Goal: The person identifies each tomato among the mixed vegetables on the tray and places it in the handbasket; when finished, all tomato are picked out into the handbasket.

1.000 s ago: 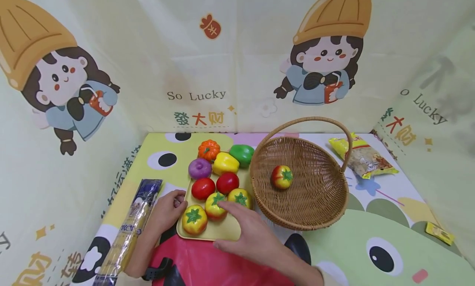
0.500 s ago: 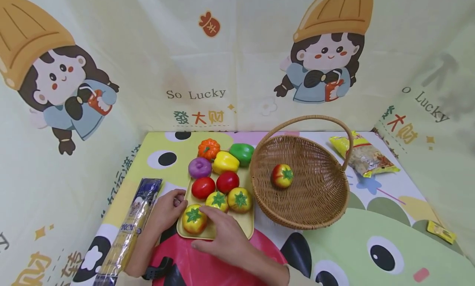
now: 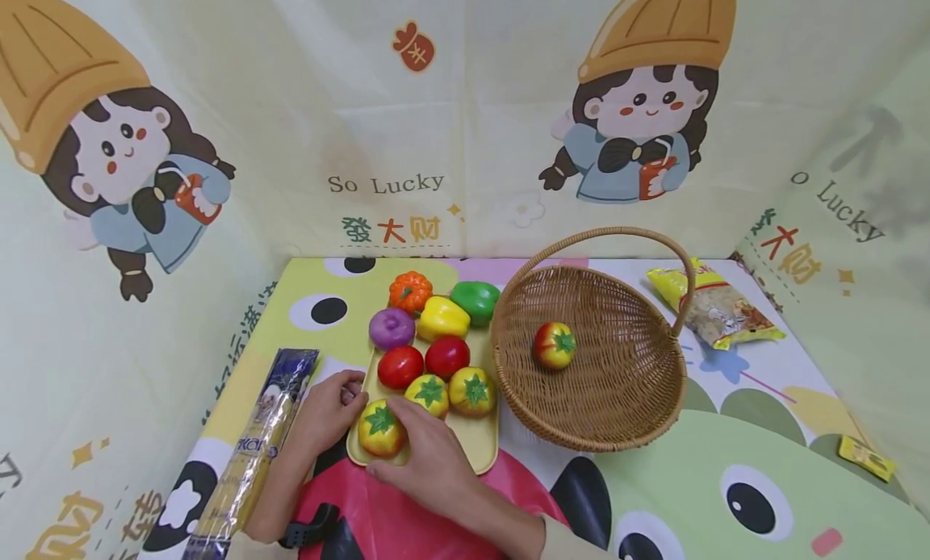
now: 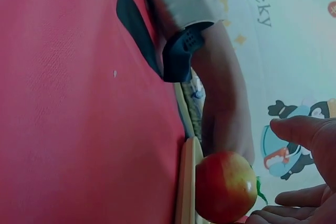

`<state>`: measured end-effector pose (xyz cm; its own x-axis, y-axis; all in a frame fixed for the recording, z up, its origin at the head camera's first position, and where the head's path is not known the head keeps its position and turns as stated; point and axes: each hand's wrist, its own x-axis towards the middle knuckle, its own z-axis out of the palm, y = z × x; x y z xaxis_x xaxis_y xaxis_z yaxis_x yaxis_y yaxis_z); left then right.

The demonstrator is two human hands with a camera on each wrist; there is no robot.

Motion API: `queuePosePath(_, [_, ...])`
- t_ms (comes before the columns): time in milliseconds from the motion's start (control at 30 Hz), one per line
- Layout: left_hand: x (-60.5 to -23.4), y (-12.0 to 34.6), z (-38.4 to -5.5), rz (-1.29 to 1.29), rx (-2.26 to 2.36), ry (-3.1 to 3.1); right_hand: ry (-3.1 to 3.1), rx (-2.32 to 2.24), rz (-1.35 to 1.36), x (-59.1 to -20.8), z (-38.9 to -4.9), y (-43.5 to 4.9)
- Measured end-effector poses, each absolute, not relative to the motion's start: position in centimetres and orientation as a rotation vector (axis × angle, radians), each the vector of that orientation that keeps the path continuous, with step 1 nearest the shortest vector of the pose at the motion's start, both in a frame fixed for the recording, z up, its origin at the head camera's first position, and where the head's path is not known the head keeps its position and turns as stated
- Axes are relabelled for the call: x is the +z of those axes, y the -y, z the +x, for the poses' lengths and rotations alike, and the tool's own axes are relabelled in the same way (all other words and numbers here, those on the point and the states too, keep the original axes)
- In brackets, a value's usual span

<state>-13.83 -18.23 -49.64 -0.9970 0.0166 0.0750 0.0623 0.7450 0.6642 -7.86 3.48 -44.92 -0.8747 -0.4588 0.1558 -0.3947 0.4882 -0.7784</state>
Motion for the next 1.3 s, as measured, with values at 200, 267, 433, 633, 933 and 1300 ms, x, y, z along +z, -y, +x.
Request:
queuePosePath(200, [-49.4, 18.2, -13.9, -0.056, -1.102, 2.89, -2.673, -1.332, -0.76, -45.1, -8.0, -2.8])
queuePosePath(267, [-49.4, 18.1, -13.9, -0.057, -1.1, 2.896, -2.685, -1.331, -0.757, -45.2, -8.1, -2.6])
queuePosePath(433, [-49.5, 18.1, -14.0, -0.06, -1.081, 2.899, -2.703, -1.336, -0.745, -45.4, -8.3, -2.2])
queuePosePath(633, [-49.4, 18.1, -13.9, -0.07, -1.064, 2.895, -2.749, -1.262, -0.747, -45.4, -8.5, -1.7])
queuePosePath(933, [-49.3, 18.2, -13.8, -0.046, -1.08, 2.933, -2.802, -1.169, -0.741, -45.3, -8.9, -1.2])
queuePosePath(1300, [-49.2, 18.2, -13.9, -0.019, -1.113, 2.935, -2.798, -1.088, -0.74, -45.2, -9.3, -0.8])
